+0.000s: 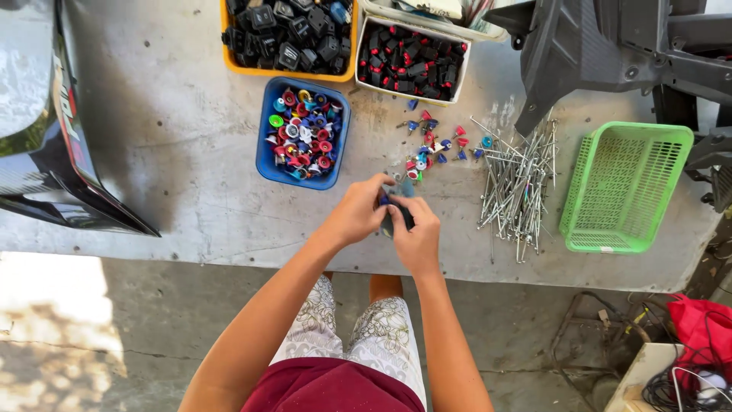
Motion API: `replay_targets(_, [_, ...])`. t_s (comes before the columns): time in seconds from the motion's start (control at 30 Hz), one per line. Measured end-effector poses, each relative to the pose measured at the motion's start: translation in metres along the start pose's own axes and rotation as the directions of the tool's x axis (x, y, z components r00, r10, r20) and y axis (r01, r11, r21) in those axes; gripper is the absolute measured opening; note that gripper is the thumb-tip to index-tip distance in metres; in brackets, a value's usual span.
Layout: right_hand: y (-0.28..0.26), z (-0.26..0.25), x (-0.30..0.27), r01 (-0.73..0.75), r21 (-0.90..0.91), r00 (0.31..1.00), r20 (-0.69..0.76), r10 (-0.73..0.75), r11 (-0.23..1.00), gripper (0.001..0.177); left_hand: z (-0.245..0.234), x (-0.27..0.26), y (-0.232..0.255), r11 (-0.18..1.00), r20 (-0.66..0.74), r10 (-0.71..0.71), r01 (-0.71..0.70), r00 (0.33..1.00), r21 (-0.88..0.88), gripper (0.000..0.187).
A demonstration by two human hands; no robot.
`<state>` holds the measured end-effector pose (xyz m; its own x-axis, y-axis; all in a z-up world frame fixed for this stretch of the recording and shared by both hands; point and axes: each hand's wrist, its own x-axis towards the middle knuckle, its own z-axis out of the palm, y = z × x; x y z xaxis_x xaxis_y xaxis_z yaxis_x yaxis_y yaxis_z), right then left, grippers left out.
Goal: The person stands at a table and uses a dark cloth to wipe small, colorful plastic fasteners and metal pins. They pick up the items from the table surface, rub them with the cloth, and place them back down or into nearby containers.
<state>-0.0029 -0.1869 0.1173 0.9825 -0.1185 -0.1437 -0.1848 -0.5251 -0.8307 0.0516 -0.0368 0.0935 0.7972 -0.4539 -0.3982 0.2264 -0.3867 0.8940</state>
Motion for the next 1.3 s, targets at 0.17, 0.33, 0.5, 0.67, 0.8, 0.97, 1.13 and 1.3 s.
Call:
replay_targets(0.17, [0.003, 0.014, -0.003, -0.237, -0.041, 0.971, -0.052, 0.234, 0.971, 0.012, -0.007, -0.015, 0.009, 0.995, 0.03, 0.068, -0.07, 0.997, 0.068, 0.025])
replay_targets(0.33, [0.035, 0.031, 0.008, -0.53, -0.174, 0.83, 0.093, 0.55, 0.83, 0.027, 0.007, -0.031, -0.004, 0.968, -0.039, 0.042, -0.031, 0.998, 0.248, 0.02])
replay_targets(0.5, [0.008, 0.035, 0.009, -0.501, -0.232, 0.724, 0.415, 0.551, 0.834, 0.048, 0.047, -0.032, -0.072, 0.603, -0.214, 0.124, 0.098, 0.969, 0.792, 0.022])
replay_targets(0.67, [0.003, 0.025, -0.002, -0.551, -0.064, 0.808, 0.206, 0.552, 0.832, 0.04, 0.009, -0.008, -0.131, 0.738, -0.397, -0.037, 0.293, 0.917, 0.608, 0.027])
replay_targets(0.8, [0.047, 0.007, -0.01, -0.617, -0.096, 0.779, 0.064, 0.624, 0.781, 0.021, -0.008, -0.002, -0.148, 0.741, -0.478, -0.037, 0.345, 0.878, 0.576, 0.04])
replay_targets(0.97, [0.112, -0.019, -0.033, -0.691, -0.037, 0.722, 0.019, 0.692, 0.722, 0.026, 0.035, 0.022, -0.115, 0.691, -0.427, 0.199, 0.183, 0.882, 0.699, 0.035])
replay_targets(1.13, [0.121, -0.043, -0.04, -0.709, -0.075, 0.7, 0.044, 0.712, 0.702, 0.026, 0.126, 0.081, -0.126, 0.734, -0.32, 0.153, 0.109, 0.935, 0.67, 0.029])
replay_targets(1.3, [0.106, -0.07, -0.03, -0.563, -0.11, 0.824, 0.008, 0.567, 0.819, 0.017, 0.174, 0.114, -0.146, 0.639, -0.37, 0.139, 0.202, 0.919, 0.742, 0.045])
